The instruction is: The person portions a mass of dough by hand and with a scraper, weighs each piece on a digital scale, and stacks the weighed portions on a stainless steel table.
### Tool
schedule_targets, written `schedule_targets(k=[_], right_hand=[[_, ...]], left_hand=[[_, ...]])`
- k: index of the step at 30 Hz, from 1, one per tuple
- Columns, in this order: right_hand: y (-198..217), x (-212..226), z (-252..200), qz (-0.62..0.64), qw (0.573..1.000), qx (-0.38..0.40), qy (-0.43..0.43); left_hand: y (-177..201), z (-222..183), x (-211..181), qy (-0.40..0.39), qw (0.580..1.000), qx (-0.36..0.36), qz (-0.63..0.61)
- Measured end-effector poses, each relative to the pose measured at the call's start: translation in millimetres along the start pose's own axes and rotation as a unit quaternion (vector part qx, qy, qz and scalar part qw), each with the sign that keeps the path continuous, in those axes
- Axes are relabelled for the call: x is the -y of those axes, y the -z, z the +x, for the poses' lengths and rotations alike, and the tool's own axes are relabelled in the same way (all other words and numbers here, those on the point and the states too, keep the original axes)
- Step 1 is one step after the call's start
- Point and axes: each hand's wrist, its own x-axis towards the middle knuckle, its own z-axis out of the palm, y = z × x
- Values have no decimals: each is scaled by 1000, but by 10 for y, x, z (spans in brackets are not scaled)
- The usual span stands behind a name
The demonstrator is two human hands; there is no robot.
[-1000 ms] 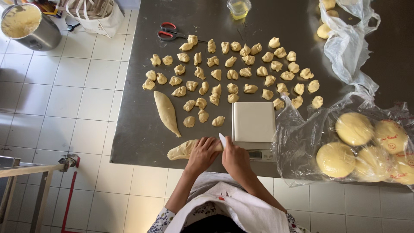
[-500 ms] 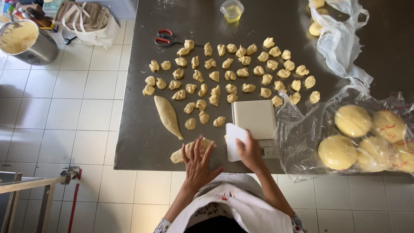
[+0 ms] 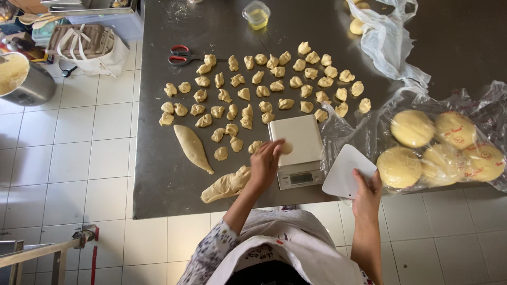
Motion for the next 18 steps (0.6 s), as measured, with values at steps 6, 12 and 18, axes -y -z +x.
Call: schedule_targets(k=[6, 12, 18], right_hand=[[225, 52, 2, -7, 1000, -7, 9], [395, 164, 60, -1, 999, -42, 16], [247, 190, 144, -37, 999, -22, 17]], left_hand=[[-25, 96, -169, -59, 975, -12, 213], [471, -694, 254, -43, 959, -55, 274], [391, -1034, 619, 14, 977, -2, 214]])
